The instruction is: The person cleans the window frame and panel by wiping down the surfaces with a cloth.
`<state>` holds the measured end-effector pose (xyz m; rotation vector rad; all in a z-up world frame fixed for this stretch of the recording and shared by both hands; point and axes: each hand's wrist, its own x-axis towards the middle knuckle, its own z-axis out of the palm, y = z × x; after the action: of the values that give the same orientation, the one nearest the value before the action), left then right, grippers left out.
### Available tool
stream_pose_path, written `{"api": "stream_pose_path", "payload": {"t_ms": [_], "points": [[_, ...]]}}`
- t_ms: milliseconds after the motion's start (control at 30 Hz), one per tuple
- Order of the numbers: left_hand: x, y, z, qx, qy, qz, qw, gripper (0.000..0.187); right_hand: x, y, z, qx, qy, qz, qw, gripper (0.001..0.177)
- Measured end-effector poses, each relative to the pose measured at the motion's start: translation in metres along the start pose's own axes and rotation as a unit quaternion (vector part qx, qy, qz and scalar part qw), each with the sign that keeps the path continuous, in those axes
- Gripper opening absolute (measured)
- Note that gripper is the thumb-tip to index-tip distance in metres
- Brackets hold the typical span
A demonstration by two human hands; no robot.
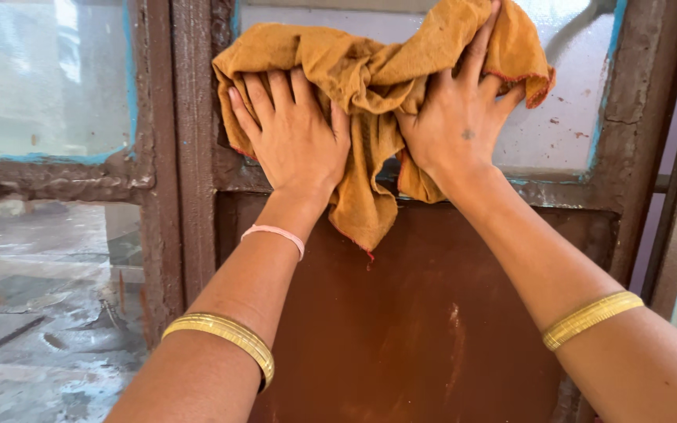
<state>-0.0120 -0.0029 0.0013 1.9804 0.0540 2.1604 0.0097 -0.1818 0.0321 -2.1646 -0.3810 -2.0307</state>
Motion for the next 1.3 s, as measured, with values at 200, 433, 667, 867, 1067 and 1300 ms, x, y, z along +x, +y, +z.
{"api": "stream_pose_path", "payload": {"t_ms": [200,433,667,867,1067,1300], "points": [[-0.006,-0.007,-0.008,0.033,-0.042,0.018,0.998,0.088,-0.010,-0.001,0.016,-0.079,0.101,-0.147,0.981,0.076],[-0.010,-0.011,-0.004,-0.034,-0.013,0.028,0.999,0.078,-0.002,-0.003,0.007,0.011,0.036,-0.230,0.972,0.074],[-0.011,-0.010,-0.003,-0.022,-0.006,0.041,0.999,0.072,0.010,-0.004,0.005,-0.058,0.097,-0.262,0.958,0.072],[0.004,0.001,0.008,0.001,0.018,-0.001,1.000,0.076,0.039,-0.004,-0.003,-0.020,0.052,-0.212,0.976,0.075],[0.046,0.038,0.028,0.042,-0.004,-0.049,0.998,0.080,0.073,0.025,-0.004,-0.037,0.014,-0.120,0.992,0.081],[0.041,0.043,0.026,0.006,0.069,0.026,0.997,0.067,0.060,0.062,0.000,-0.018,0.034,-0.058,0.998,0.078]]}}
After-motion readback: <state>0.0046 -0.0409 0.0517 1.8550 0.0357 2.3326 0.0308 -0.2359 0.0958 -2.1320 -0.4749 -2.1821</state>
